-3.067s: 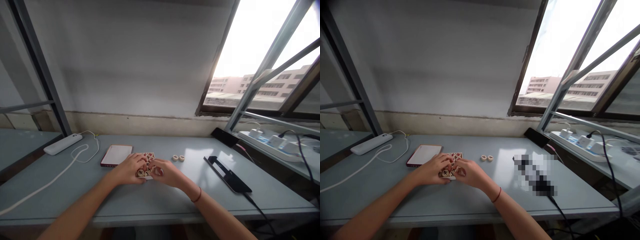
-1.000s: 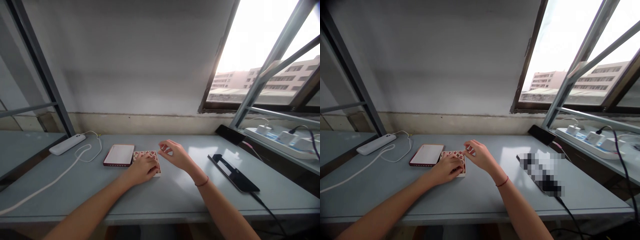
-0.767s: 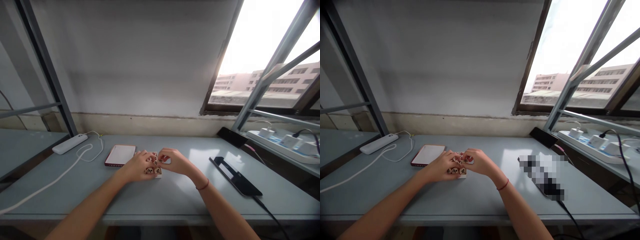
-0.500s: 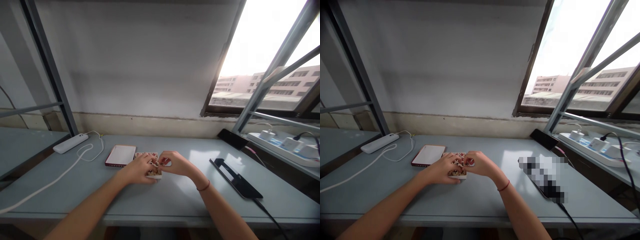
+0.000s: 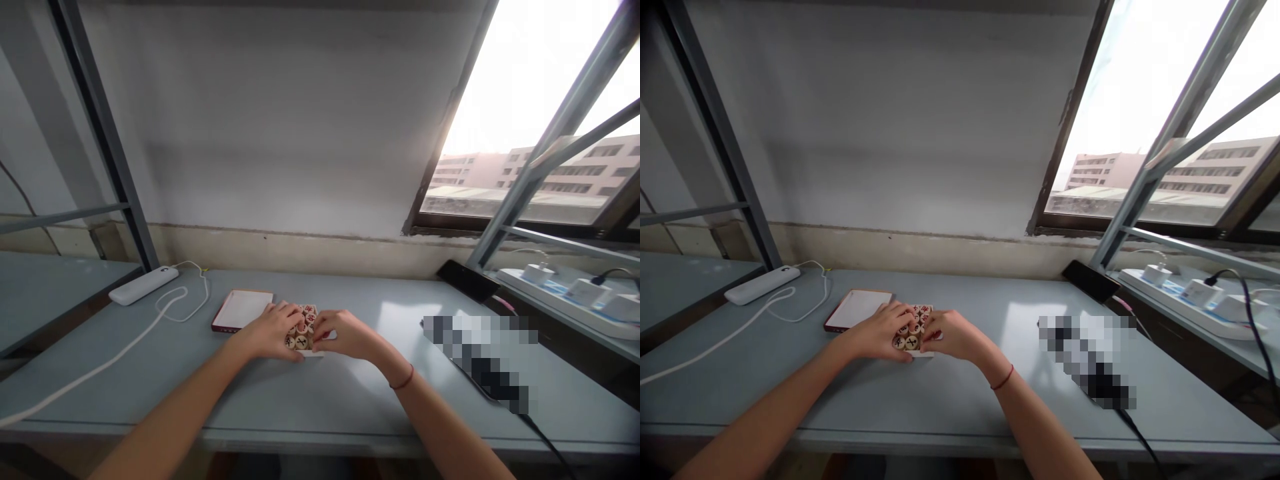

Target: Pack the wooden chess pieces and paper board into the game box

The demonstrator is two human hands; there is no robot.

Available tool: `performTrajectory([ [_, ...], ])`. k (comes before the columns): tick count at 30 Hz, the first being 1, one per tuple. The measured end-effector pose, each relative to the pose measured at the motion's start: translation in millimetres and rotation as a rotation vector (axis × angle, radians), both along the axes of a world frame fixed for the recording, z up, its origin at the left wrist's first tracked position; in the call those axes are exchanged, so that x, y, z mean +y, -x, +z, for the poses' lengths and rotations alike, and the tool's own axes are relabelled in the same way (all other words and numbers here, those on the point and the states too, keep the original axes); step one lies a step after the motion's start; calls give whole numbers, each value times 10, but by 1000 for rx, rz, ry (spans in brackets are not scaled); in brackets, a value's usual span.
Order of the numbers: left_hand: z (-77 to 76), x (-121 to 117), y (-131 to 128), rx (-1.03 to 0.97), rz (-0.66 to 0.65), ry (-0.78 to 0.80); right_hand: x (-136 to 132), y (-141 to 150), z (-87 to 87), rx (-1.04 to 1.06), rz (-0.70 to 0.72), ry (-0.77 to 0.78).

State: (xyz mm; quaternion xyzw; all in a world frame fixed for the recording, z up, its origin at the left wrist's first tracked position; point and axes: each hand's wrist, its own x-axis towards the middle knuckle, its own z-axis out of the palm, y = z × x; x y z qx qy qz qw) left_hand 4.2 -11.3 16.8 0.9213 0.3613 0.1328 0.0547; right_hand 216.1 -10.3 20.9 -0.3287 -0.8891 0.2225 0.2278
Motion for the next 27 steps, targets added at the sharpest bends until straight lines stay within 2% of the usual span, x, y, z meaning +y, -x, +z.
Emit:
performTrajectory([
  [4,-4,7,2,-5,10,10,5,11,-38,18,-23,-17],
  [7,50,18,21,-30,8,16,0,16,-45,-17,-23,-31],
  [10,119,97,110,-97,83,-21,-7,3,0,-7,-53,-78],
  [12,123,195,222,-149,252,-74,-4,-16,44,37,-106,-120],
  [13,105,251,290,-158,386,-87,2,-27,62,60,-141,-140],
  [15,38,360,426,-80,595,1,19,-48,80,88,-205,-168],
  [16,-3,407,486,-15,632,89,30,-56,79,91,-226,-177],
  [18,-78,472,567,43,631,235,53,-66,58,82,-243,-188],
  [21,-117,489,588,36,612,276,80,-62,10,65,-236,-191],
  [24,-38,438,547,85,629,194,92,-41,-25,62,-246,-187],
  [27,130,372,533,22,667,12,88,-1,-49,101,-286,-202],
])
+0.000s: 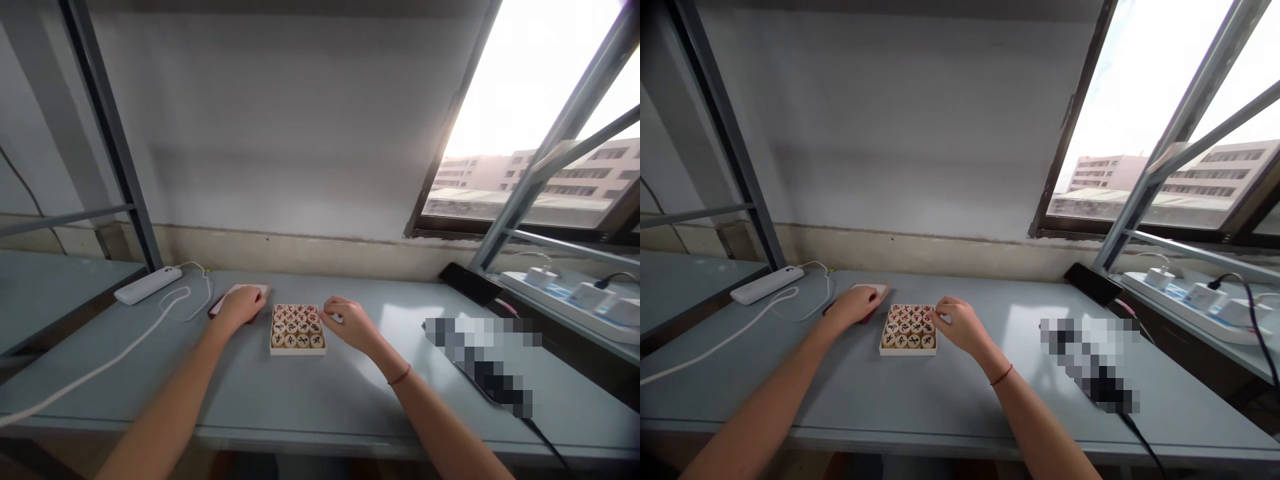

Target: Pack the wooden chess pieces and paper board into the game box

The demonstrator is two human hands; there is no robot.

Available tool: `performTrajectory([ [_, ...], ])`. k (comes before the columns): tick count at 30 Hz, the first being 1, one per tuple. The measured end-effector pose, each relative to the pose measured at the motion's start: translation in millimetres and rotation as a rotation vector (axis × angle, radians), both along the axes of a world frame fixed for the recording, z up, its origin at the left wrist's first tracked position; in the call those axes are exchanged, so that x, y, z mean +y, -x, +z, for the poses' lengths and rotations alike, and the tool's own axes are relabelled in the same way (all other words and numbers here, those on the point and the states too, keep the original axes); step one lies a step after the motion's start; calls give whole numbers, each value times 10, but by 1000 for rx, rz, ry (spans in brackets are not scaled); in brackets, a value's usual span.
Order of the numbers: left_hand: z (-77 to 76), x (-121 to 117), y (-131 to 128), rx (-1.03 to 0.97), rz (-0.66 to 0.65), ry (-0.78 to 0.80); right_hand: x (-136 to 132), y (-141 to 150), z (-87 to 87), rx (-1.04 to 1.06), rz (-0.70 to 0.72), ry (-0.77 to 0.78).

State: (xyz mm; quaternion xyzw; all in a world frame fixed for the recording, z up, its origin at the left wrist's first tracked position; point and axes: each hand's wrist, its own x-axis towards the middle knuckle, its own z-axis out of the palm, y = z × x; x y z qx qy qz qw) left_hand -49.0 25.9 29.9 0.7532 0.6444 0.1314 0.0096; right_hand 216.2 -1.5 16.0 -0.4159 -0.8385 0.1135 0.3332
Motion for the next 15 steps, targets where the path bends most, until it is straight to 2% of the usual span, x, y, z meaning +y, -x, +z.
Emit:
performTrajectory([
  [3,167,-39,12,-239,-21,-257,-19,59,-36,82,-50,-17],
  [5,216,-41,-4,-511,-29,-308,-31,101,-74,146,-77,12],
  [6,214,-36,-26,-670,-37,-267,-33,120,-97,178,-78,44],
  [10,97,-9,-174,-1243,-143,127,-1,171,-184,350,10,231],
  [12,39,-5,-244,-1386,-161,259,24,180,-203,466,51,338],
  [15,6,-9,-302,-1501,-151,372,32,172,-175,640,66,456],
])
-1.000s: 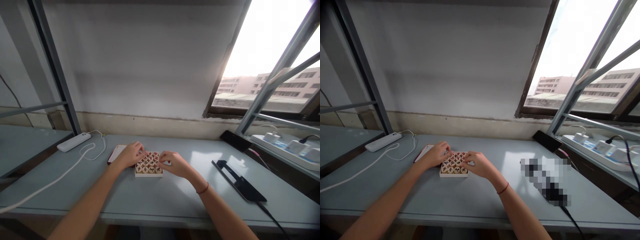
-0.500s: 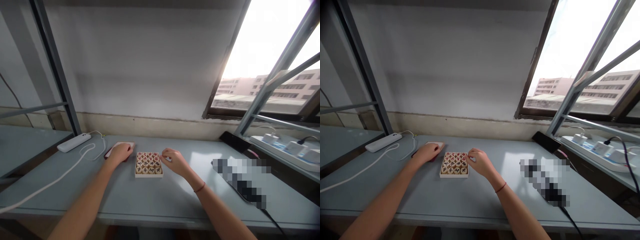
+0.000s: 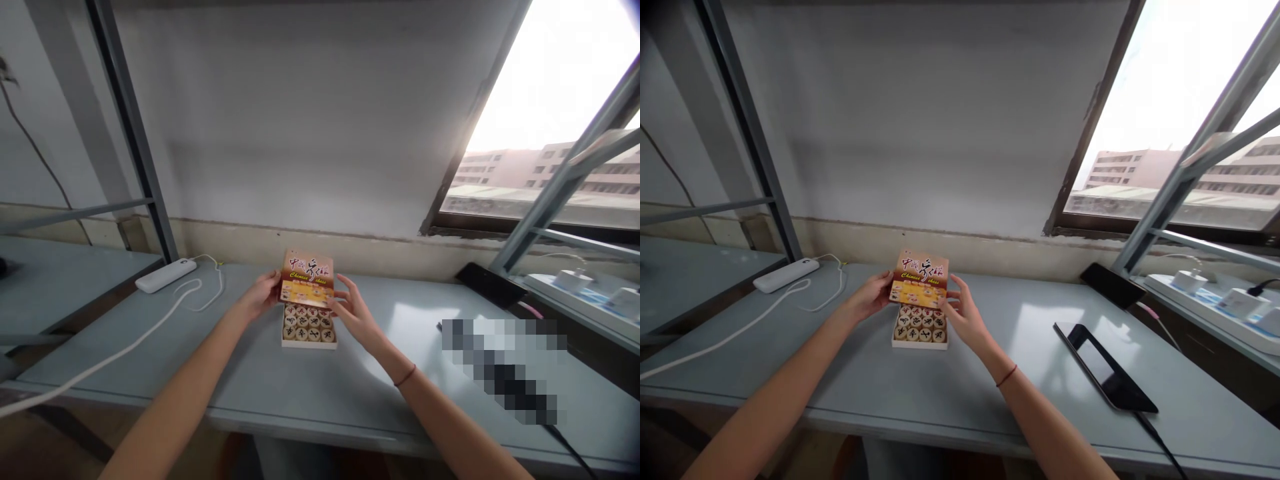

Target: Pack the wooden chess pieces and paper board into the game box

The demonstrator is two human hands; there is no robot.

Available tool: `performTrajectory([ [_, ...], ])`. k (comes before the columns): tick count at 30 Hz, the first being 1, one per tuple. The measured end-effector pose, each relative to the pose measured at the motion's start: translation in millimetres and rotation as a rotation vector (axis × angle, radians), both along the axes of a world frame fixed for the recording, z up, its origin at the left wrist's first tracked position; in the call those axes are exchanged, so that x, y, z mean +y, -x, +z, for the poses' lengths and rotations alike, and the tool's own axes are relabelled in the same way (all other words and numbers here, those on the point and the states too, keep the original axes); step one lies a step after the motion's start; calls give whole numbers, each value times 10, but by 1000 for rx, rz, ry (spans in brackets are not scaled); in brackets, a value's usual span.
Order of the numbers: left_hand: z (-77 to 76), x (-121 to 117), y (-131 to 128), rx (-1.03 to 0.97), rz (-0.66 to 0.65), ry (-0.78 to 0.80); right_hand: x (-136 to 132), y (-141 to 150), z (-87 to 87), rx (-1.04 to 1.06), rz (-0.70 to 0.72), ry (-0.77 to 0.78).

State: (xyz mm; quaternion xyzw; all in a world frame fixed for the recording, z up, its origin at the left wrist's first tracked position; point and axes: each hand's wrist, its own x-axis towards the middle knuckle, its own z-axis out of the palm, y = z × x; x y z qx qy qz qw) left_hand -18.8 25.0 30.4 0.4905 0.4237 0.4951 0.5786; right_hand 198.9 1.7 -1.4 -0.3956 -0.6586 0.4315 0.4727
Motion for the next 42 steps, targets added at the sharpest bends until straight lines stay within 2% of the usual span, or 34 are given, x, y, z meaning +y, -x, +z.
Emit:
performTrajectory([
  [3,-8,-2,-25,-2,7,60,-33,-26,76,76,11,55],
  [5,-24,-1,-38,86,46,98,-60,-40,122,68,-8,67],
  [7,-55,2,-46,292,118,100,-77,-38,144,33,-40,102],
  [10,-111,7,-45,806,201,-30,-69,2,121,-55,-67,182],
  [12,-142,9,-38,1079,178,-95,-45,30,84,-129,-99,191],
  [14,-158,6,-29,1188,124,-91,-20,32,51,-212,-131,177],
  [17,-147,-19,1,1206,37,-60,-9,-35,41,-373,-61,163],
  [21,-86,-94,78,1113,-168,72,-60,-159,113,-605,230,191],
  [23,-65,-127,112,1002,-286,179,-93,-188,156,-639,338,242],
  [25,-68,-141,124,941,-349,238,-112,-193,179,-634,396,283],
  [28,-121,-122,92,995,-306,181,-91,-189,160,-611,410,278],
  [31,-197,-80,36,1124,-173,-32,-21,-205,94,-637,337,223],
  [33,-245,-54,14,1167,-116,-120,35,-228,44,-676,285,189],
  [37,-318,-18,17,1126,-79,-89,112,-275,-25,-657,273,172],
  [42,-351,-13,34,1128,-77,-76,127,-324,-7,-587,312,267],
])
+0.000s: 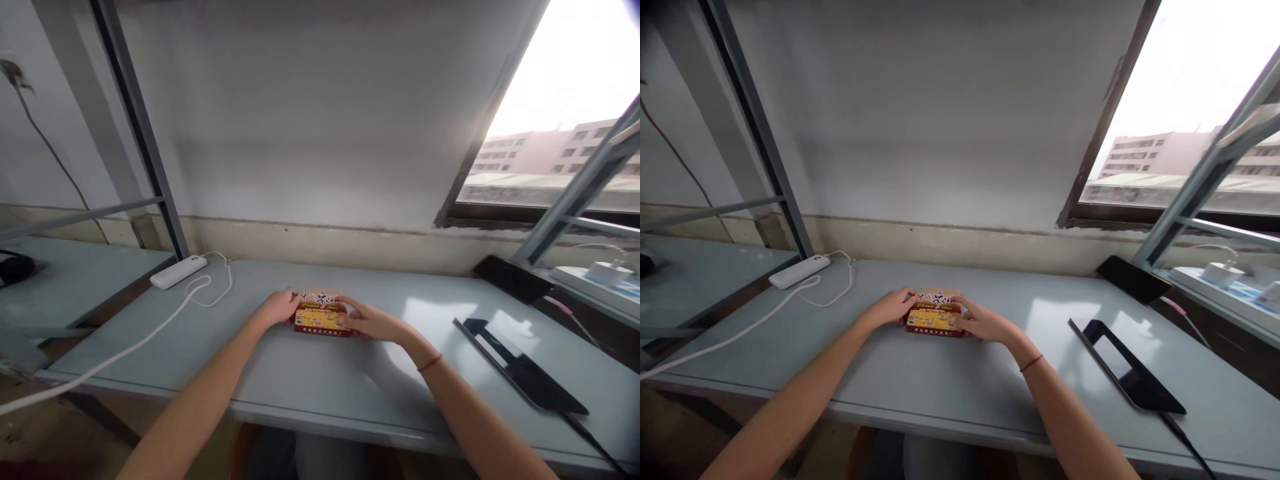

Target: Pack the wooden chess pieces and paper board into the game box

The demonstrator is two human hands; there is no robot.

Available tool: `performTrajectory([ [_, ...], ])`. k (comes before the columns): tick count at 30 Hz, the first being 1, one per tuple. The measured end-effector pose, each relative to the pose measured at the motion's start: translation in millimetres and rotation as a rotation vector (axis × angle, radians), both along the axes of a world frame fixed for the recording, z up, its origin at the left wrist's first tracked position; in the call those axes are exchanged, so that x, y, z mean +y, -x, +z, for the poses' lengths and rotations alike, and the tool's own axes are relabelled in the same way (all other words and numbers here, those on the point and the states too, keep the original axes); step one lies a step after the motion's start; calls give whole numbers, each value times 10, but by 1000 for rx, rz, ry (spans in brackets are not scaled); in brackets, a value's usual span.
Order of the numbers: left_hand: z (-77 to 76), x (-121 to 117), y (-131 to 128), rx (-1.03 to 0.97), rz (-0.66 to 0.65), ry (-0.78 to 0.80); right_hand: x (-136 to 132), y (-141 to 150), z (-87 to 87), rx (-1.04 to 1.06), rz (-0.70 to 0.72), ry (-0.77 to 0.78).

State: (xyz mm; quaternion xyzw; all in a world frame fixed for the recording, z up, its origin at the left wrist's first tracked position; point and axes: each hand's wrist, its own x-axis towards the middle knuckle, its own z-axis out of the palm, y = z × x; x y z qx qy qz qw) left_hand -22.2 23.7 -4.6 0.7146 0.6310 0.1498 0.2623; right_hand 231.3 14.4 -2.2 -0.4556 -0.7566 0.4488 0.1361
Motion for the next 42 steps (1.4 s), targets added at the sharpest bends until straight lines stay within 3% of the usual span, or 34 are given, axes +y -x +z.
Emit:
performTrajectory([
  [3,9,40,8,35,16,80,30,-60,6,58,-11,87],
  [5,20,111,25,67,33,150,94,-95,-31,103,-115,91],
  [8,34,279,73,158,50,159,255,-93,-135,30,-358,-38],
  [10,32,403,111,238,53,95,377,-48,-198,-123,-442,-206],
  [14,-27,597,143,375,53,-110,572,97,-249,-444,-450,-506],
  [19,-165,681,119,456,66,-242,666,219,-274,-682,-513,-566],
  [29,-213,565,179,481,32,-329,698,225,-260,-722,-458,-558],
  [42,-209,580,224,479,-67,-343,672,153,-285,-678,-428,-584],
])
